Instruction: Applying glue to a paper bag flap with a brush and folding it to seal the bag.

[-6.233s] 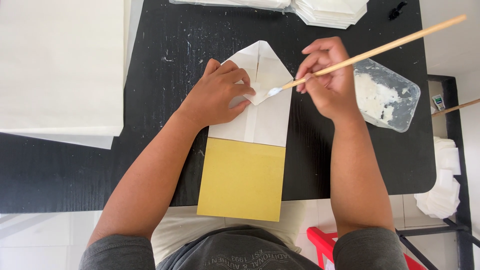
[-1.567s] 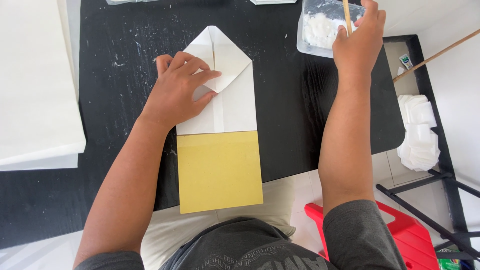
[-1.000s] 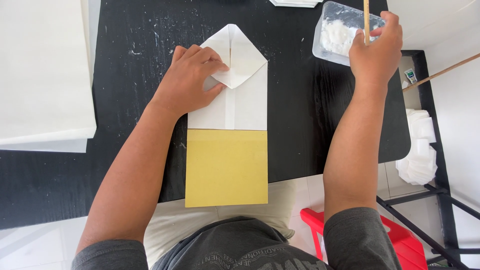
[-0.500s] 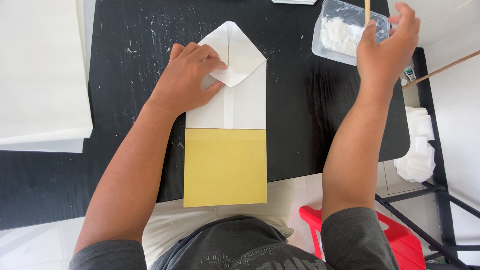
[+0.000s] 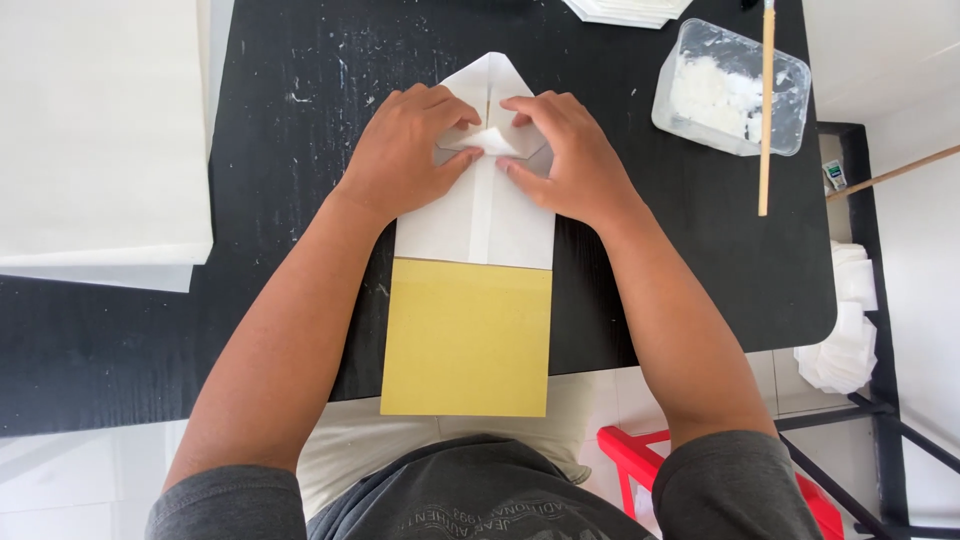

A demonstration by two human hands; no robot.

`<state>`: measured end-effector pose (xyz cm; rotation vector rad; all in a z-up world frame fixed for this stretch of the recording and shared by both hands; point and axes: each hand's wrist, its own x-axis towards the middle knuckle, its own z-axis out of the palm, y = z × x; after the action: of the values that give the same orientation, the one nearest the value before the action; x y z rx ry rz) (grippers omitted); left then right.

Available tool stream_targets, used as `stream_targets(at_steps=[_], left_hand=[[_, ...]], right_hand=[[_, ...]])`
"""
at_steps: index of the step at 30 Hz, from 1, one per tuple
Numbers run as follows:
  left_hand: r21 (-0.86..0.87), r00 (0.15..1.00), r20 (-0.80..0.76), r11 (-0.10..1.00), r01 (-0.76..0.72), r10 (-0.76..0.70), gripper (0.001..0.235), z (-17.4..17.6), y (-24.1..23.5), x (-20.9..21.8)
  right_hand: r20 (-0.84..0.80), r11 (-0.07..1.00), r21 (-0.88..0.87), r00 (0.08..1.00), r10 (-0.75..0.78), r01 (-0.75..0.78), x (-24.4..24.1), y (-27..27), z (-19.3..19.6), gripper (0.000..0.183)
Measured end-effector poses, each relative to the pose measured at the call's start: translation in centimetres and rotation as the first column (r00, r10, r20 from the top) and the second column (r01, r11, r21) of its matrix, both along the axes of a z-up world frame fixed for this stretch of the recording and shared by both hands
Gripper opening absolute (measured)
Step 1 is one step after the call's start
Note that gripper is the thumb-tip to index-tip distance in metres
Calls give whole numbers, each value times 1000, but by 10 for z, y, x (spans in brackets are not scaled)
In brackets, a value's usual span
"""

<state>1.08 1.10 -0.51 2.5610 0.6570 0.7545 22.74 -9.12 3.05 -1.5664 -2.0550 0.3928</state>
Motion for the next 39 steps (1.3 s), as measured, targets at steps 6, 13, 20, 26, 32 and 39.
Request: stream_targets(at_steps=[6, 13, 20, 26, 32, 39], left_hand=[[75, 998, 29, 996, -50, 48, 33, -5, 2, 4], [341, 995, -61, 938, -54, 80, 24, -14, 0, 5], [573, 932, -239, 815, -91, 272, 54, -14, -19, -9], [468, 907, -339, 881, -67, 249, 58, -17, -20, -14], [426, 890, -381, 902, -72, 252, 43, -7, -19, -22], [234, 816, -490, 948, -217, 307, 26, 23, -27, -12]], right_hand=[[-73, 999, 2, 997, -32, 32, -3, 1, -4, 49], [-33, 997, -58, 998, -44, 42, -3, -6, 6, 51], [33, 982, -191, 999, 19, -13, 12, -6, 0, 54], [61, 987, -161, 998, 12, -2, 12, -5, -3, 48], [27, 939, -332, 994, 103, -88, 14, -10, 6, 115], [50, 924, -374, 993, 102, -76, 17, -16, 11, 153]])
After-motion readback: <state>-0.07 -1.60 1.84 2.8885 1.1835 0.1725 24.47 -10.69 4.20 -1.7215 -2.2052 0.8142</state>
